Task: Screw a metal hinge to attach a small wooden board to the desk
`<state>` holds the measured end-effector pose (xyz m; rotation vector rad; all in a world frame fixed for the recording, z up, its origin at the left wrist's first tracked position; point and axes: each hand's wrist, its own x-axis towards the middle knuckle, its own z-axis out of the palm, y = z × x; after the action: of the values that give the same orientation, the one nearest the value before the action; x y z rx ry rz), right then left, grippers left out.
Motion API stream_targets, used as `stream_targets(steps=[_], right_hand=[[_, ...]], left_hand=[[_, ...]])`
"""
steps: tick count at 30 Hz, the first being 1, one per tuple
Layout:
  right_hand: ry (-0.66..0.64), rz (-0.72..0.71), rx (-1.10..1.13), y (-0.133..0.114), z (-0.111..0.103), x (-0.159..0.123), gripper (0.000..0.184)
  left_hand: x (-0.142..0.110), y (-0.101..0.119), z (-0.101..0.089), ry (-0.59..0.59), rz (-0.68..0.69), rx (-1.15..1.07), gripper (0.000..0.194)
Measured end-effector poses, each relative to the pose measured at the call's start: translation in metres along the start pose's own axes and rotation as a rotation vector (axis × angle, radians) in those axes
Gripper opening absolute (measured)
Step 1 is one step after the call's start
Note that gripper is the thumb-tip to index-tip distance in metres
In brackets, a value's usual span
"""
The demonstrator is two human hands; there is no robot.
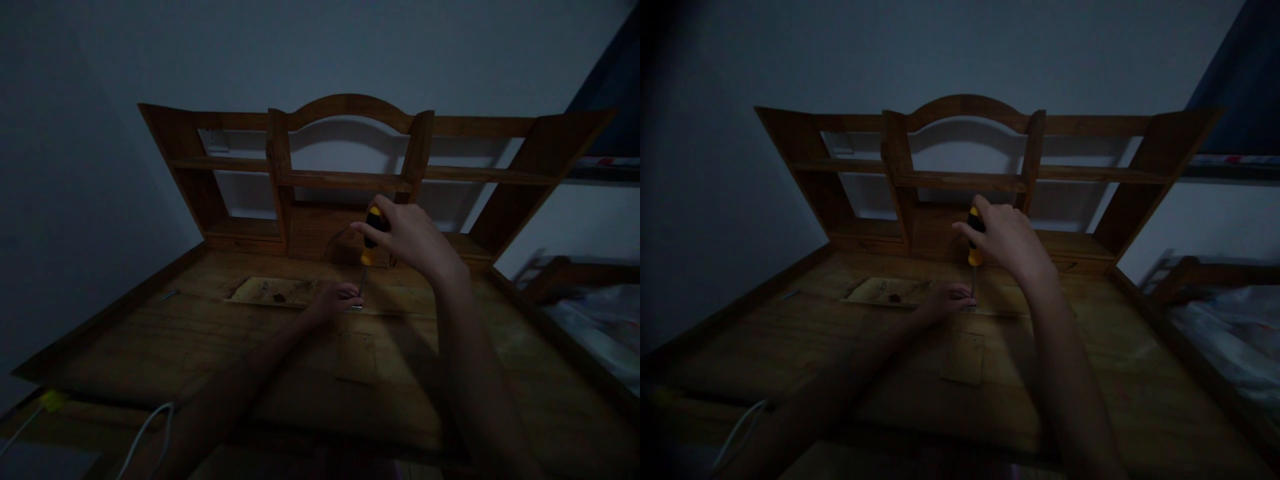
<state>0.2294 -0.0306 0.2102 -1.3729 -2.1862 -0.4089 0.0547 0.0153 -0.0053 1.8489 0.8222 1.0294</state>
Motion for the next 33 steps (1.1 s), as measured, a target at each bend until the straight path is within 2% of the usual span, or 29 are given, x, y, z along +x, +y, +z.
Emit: stream_targets(steps=[2,6,11,16,23,28,33], right_hand=[[-0.022,0.013,0.002,-0.002,-0.001,0.0,0.042],[-0.02,-0.001,0.086,-0.004,-0.004,0.001,0.031],[0.002,-0.069,0.193,-0.003,-0.002,0.003,0.04],[-0.003,-0.073,0.156,-0.004,0.001,0.003,0.034],[-0.042,-0.061,0.172,-0.003,0.001,0.001,0.042],[0.0,-0.099,0.199,-0.006,-0.001,0.001,0.036],[0.005,-0.125,0.208,-0.011,0.001,0.001,0.036]], left_hand=[[0.0,0.002,0.0,-0.008,0.002,0.007,0.022],[0.0,0.004,0.0,-0.001,-0.003,0.012,0.02],[0.0,0.002,0.0,-0.005,-0.033,-0.006,0.021],[0.001,0.001,0.002,-0.014,-0.046,-0.013,0.022],[-0.001,0.008,0.001,-0.017,-0.06,-0.011,0.016],[-0.001,0.002,0.001,-0.034,-0.024,-0.011,0.024],[0.0,-0.003,0.001,-0.047,0.006,-0.006,0.023]])
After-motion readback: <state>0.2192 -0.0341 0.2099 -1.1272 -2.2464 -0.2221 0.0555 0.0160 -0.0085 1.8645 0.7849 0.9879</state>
